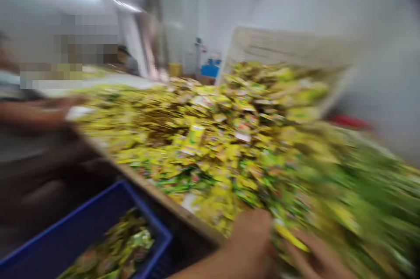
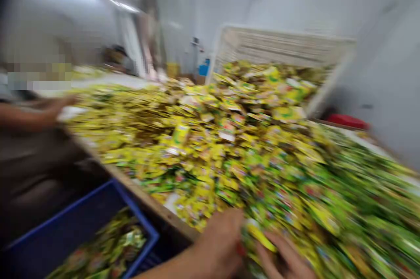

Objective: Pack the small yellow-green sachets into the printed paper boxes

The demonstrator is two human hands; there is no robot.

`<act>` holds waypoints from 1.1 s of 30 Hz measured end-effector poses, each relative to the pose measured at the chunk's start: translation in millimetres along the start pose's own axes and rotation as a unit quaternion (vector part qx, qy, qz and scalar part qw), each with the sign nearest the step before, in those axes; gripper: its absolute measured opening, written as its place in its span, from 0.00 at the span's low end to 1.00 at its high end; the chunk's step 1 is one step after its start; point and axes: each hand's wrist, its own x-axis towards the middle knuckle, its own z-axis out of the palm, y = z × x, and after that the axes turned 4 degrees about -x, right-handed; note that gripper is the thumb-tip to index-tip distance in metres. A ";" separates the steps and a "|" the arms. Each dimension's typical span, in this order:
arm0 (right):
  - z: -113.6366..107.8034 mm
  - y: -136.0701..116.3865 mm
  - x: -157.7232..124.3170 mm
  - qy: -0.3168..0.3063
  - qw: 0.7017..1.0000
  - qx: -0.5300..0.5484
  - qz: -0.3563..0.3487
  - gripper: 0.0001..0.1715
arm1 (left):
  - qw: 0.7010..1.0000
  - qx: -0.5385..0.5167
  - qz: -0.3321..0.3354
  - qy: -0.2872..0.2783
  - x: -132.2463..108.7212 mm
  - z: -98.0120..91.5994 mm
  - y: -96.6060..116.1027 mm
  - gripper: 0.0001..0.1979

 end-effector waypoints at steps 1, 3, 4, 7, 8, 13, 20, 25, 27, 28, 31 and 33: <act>-15.2 5.8 -0.4 -0.011 1.000 -0.023 0.007 0.06 | 1.000 -0.018 -0.010 -0.006 -3.3 11.4 1.9 0.05; -35.5 11.8 0.6 -0.097 0.995 -0.009 0.002 0.08 | 0.998 -0.047 -0.031 -0.011 -8.8 28.7 2.7 0.10; -41.1 12.8 1.5 -0.131 0.991 0.014 0.012 0.11 | 0.997 -0.062 -0.031 -0.021 -11.4 34.5 2.7 0.12; -46.9 11.5 1.3 -0.139 0.987 0.060 0.047 0.14 | 0.993 -0.096 -0.038 -0.059 -22.6 43.3 4.6 0.18; -47.4 10.5 -0.5 -0.131 0.987 0.071 0.066 0.15 | 0.989 -0.120 -0.054 -0.073 -27.5 44.8 5.5 0.21; -52.5 8.7 -16.0 -0.141 0.978 0.119 0.098 0.16 | 0.890 -0.411 -0.150 -0.132 -52.8 53.5 -1.2 0.19; -43.2 6.7 -39.3 -0.168 0.978 0.099 0.081 0.05 | 0.704 -0.638 -0.241 -0.197 -85.7 51.5 -11.9 0.17; -41.5 1.8 -51.7 -0.228 0.970 0.084 -0.010 0.02 | 0.709 -0.630 -0.253 -0.192 -93.9 41.8 -11.8 0.23; -42.6 -0.1 -50.8 -0.236 0.966 0.107 0.002 0.05 | 0.721 -0.619 -0.243 -0.194 -91.6 38.9 -10.3 0.21; -43.0 -1.0 -49.3 -0.230 0.966 0.120 0.012 0.09 | 0.729 -0.611 -0.236 -0.196 -89.9 37.7 -9.1 0.20; -43.7 -2.3 -43.6 -0.198 0.970 0.141 0.027 0.13 | 0.745 -0.596 -0.206 -0.217 -86.5 34.7 -4.4 0.20; -44.2 -1.7 -41.4 -0.198 0.971 0.130 0.015 0.11 | 0.735 -0.603 -0.181 -0.251 -87.5 34.6 -2.3 0.22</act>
